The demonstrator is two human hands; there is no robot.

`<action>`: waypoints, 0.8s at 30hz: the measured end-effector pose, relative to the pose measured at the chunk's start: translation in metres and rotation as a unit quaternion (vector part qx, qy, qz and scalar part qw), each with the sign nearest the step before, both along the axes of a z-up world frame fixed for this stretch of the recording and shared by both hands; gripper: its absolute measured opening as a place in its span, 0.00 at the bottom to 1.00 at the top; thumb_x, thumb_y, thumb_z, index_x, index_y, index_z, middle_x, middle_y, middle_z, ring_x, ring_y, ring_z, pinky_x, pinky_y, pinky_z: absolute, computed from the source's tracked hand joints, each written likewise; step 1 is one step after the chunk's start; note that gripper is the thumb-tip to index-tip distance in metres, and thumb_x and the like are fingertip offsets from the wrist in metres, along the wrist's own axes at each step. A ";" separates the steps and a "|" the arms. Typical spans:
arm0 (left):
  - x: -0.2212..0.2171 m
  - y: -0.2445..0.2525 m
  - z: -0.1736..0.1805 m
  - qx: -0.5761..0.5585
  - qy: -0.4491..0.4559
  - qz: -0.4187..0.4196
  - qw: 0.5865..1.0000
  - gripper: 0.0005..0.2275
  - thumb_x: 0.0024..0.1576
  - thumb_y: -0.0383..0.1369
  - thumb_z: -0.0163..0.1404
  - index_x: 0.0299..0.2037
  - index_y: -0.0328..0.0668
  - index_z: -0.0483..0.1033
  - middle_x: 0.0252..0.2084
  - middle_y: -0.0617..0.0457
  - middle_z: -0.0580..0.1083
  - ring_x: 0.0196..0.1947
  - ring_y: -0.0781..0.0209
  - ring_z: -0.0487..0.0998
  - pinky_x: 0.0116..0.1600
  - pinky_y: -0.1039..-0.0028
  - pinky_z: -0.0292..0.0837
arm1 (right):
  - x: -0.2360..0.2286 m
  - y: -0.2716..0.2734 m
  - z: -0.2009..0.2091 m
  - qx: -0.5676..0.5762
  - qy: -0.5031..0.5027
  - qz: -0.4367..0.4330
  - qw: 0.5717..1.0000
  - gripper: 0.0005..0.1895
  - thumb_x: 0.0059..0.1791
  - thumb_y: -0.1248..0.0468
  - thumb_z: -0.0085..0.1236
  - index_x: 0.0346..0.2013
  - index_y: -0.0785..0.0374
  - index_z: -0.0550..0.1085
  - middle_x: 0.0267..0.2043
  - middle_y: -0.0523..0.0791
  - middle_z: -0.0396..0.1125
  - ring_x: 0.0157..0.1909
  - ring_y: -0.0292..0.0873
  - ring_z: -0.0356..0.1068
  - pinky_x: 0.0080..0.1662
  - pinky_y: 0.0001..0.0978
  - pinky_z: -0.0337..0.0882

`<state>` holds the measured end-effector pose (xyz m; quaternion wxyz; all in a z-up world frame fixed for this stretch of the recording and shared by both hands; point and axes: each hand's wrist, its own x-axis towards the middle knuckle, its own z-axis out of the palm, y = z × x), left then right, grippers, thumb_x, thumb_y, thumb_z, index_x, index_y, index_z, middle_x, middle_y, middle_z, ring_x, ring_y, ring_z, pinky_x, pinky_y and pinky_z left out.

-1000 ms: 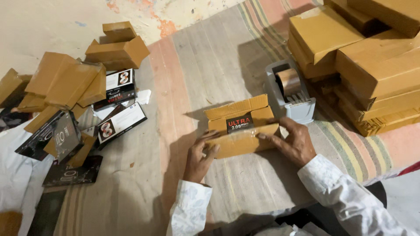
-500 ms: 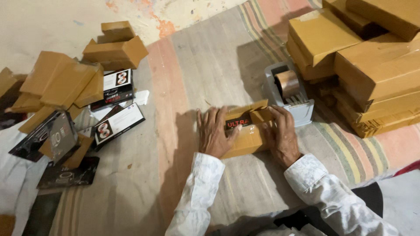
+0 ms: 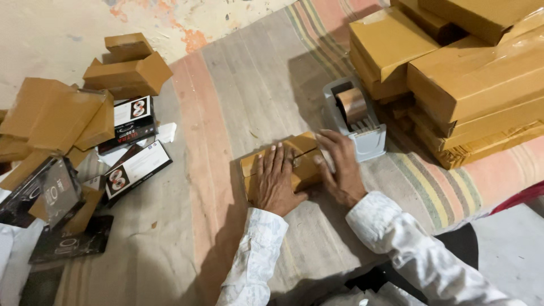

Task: The person places small product boxes into larger brown cardboard boxes, folds the flaps, and seals them with packing tape using a tape dispenser. The person repeats this process for multiple items, stacking the sealed boxes to the side.

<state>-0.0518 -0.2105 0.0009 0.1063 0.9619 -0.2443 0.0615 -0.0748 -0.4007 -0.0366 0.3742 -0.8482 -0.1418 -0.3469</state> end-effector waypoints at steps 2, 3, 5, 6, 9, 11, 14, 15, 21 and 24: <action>0.000 0.002 -0.002 0.018 -0.003 0.001 1.000 0.51 0.38 0.50 0.68 0.71 0.42 0.54 0.75 0.43 0.53 0.76 0.45 0.47 0.75 0.52 0.33 | -0.009 -0.014 0.006 -0.011 0.044 -0.038 0.998 0.22 0.55 0.63 0.53 0.65 0.56 0.66 0.68 0.49 0.62 0.70 0.53 0.61 0.71 0.43 0.62; 0.001 0.004 -0.004 0.010 -0.010 -0.012 1.000 0.49 0.39 0.50 0.68 0.71 0.42 0.55 0.75 0.43 0.54 0.75 0.45 0.48 0.75 0.52 0.35 | -0.009 -0.023 0.010 -0.005 0.100 -0.045 0.994 0.20 0.55 0.64 0.52 0.63 0.55 0.69 0.66 0.48 0.66 0.67 0.52 0.63 0.68 0.42 0.64; 0.006 0.008 -0.010 -0.006 -0.028 -0.035 0.999 0.47 0.41 0.49 0.67 0.71 0.43 0.58 0.74 0.45 0.57 0.75 0.44 0.51 0.76 0.51 0.38 | 0.004 -0.032 0.020 -0.055 0.123 0.020 0.991 0.26 0.50 0.61 0.57 0.63 0.59 0.69 0.65 0.52 0.65 0.65 0.55 0.62 0.65 0.45 0.63; 0.009 0.011 -0.012 -0.005 -0.038 -0.046 0.998 0.45 0.42 0.51 0.65 0.69 0.43 0.60 0.74 0.45 0.58 0.75 0.45 0.52 0.77 0.51 0.38 | 0.018 -0.033 0.025 -0.111 0.088 0.091 0.986 0.35 0.44 0.59 0.61 0.64 0.64 0.66 0.67 0.57 0.61 0.67 0.59 0.59 0.66 0.49 0.60; 0.012 0.023 -0.020 -0.021 -0.077 -0.079 0.994 0.39 0.49 0.56 0.56 0.67 0.41 0.64 0.73 0.45 0.61 0.75 0.47 0.54 0.78 0.51 0.38 | 0.066 -0.024 0.037 -0.306 -0.029 0.182 0.934 0.55 0.31 0.40 0.67 0.67 0.65 0.67 0.69 0.60 0.59 0.69 0.63 0.56 0.63 0.55 0.57; 0.009 0.029 -0.022 -0.060 -0.123 -0.104 0.985 0.37 0.58 0.60 0.48 0.69 0.36 0.65 0.73 0.44 0.63 0.77 0.45 0.53 0.79 0.48 0.38 | 0.088 -0.017 0.039 -0.337 0.034 0.201 0.919 0.54 0.33 0.35 0.66 0.66 0.64 0.69 0.67 0.59 0.60 0.67 0.64 0.57 0.61 0.54 0.57; -0.015 0.022 -0.032 0.015 -0.203 0.064 0.977 0.30 0.63 0.57 0.37 0.66 0.47 0.69 0.74 0.47 0.59 0.78 0.36 0.46 0.75 0.35 0.30 | 0.100 -0.009 0.032 -0.275 0.227 0.177 0.917 0.36 0.47 0.44 0.61 0.61 0.64 0.68 0.60 0.58 0.62 0.61 0.63 0.62 0.60 0.51 0.62; -0.024 0.011 -0.038 -0.008 -0.205 0.129 0.970 0.26 0.63 0.55 0.37 0.65 0.53 0.70 0.74 0.43 0.56 0.77 0.35 0.44 0.72 0.33 0.28 | 0.096 -0.007 0.026 -0.293 0.206 0.133 0.924 0.31 0.49 0.45 0.57 0.60 0.62 0.70 0.56 0.57 0.65 0.58 0.61 0.64 0.59 0.51 0.64; -0.020 -0.024 -0.075 -0.223 -0.104 0.207 0.947 0.19 0.64 0.42 0.46 0.66 0.62 0.72 0.77 0.33 0.46 0.77 0.30 0.40 0.73 0.41 0.35 | 0.018 0.002 -0.005 -0.142 0.152 -0.090 0.974 0.16 0.54 0.55 0.53 0.51 0.62 0.73 0.49 0.56 0.68 0.53 0.62 0.65 0.55 0.51 0.69; 0.047 -0.001 -0.075 -0.303 -0.066 0.038 0.950 0.18 0.61 0.38 0.51 0.62 0.56 0.75 0.77 0.31 0.49 0.78 0.31 0.44 0.77 0.50 0.40 | -0.030 0.018 -0.008 -0.032 0.155 -0.134 0.978 0.22 0.51 0.57 0.57 0.55 0.67 0.70 0.50 0.59 0.65 0.53 0.63 0.63 0.53 0.53 0.68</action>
